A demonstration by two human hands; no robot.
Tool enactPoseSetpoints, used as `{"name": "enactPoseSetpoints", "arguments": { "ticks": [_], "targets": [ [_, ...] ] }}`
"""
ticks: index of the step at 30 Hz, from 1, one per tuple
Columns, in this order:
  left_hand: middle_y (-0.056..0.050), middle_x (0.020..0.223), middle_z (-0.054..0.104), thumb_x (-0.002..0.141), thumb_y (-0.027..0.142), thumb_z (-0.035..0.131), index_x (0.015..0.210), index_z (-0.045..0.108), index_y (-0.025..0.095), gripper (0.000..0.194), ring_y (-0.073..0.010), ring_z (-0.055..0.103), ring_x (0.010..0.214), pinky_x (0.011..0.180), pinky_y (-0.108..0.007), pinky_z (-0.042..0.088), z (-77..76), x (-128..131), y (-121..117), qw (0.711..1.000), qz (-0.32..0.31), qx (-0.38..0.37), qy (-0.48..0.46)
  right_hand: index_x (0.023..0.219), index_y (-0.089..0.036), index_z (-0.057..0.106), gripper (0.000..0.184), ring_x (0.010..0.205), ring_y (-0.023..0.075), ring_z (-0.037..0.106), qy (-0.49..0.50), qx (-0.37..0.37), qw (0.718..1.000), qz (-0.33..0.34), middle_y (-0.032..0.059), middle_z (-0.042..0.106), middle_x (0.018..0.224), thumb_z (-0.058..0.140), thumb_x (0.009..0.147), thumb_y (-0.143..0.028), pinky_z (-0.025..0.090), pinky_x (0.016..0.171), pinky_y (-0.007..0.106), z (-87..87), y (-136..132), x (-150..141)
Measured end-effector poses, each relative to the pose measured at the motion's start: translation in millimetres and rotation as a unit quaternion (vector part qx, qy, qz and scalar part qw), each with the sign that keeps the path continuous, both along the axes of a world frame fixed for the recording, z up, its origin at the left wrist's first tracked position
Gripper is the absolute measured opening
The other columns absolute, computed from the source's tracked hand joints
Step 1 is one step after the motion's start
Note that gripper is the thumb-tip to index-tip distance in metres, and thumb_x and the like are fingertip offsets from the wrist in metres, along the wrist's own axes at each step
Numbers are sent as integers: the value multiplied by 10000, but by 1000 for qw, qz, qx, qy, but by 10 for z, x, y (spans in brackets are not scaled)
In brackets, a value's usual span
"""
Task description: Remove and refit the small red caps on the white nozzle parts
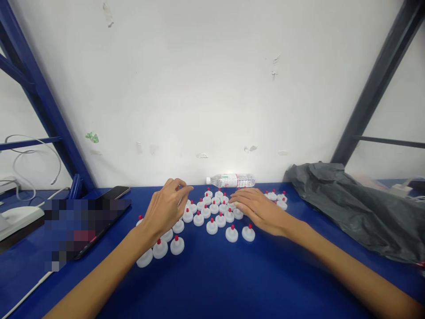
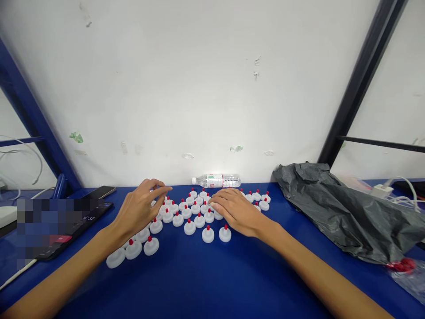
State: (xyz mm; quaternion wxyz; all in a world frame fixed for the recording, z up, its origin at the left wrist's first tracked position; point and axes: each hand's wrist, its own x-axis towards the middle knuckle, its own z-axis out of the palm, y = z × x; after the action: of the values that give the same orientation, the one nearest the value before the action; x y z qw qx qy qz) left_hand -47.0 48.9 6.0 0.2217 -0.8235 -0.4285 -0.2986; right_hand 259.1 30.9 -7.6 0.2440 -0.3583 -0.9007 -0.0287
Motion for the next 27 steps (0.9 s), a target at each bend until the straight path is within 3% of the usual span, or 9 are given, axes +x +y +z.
{"name": "enactPoseSetpoints", "arguments": {
  "ticks": [7, 10, 14, 18, 22, 27],
  "targets": [
    [-58, 1016, 655, 959, 179, 519, 1087, 711, 227, 236, -181, 589, 904, 537, -226, 431, -10, 32, 0, 1000, -5, -12, -23, 1390, -307, 551, 455, 1413, 275, 391, -26, -31, 999, -27, 45, 548, 1444, 289, 1050, -459, 284, 1160, 562, 33, 37, -195],
    [-57, 1022, 657, 976, 185, 505, 1106, 693, 219, 232, -180, 596, 915, 551, -227, 440, -19, 41, -12, 999, -12, -21, -22, 1401, -309, 544, 481, 1408, 296, 396, -60, -36, 997, -18, 61, 551, 1444, 285, 1042, -499, 216, 1170, 602, 22, 157, -367],
    [-56, 1031, 665, 988, 183, 486, 1130, 661, 209, 227, -186, 599, 936, 590, -241, 465, -25, 46, -32, 999, -20, -29, -27, 1305, -256, 623, 542, 1316, 300, 480, -69, -59, 996, -11, 104, 615, 1342, 222, 1047, -512, 278, 1117, 588, 59, 279, -556],
    [-60, 1018, 684, 991, 195, 493, 1109, 649, 189, 196, -194, 595, 955, 627, -255, 484, -23, 56, -45, 998, -41, -29, -32, 1063, -237, 681, 575, 1103, 249, 580, -53, -79, 995, 3, 75, 682, 1084, 172, 1056, -503, 376, 1025, 511, 92, 366, -605],
    [-51, 983, 684, 994, 225, 506, 1040, 668, 199, 171, -186, 599, 929, 600, -238, 462, -25, 63, -49, 998, -50, -30, -30, 887, -221, 659, 585, 1005, 254, 599, -54, -77, 996, -2, 60, 681, 918, 176, 1054, -506, 392, 985, 520, 43, 488, -600],
    [-47, 979, 682, 997, 227, 504, 1044, 672, 209, 176, -174, 616, 903, 564, -223, 436, -56, 63, -47, 997, -54, -29, -39, 939, -219, 658, 533, 995, 234, 615, -36, -58, 998, 4, 49, 691, 938, 203, 1063, -467, 394, 1014, 497, 114, 479, -582]
  ]
}}
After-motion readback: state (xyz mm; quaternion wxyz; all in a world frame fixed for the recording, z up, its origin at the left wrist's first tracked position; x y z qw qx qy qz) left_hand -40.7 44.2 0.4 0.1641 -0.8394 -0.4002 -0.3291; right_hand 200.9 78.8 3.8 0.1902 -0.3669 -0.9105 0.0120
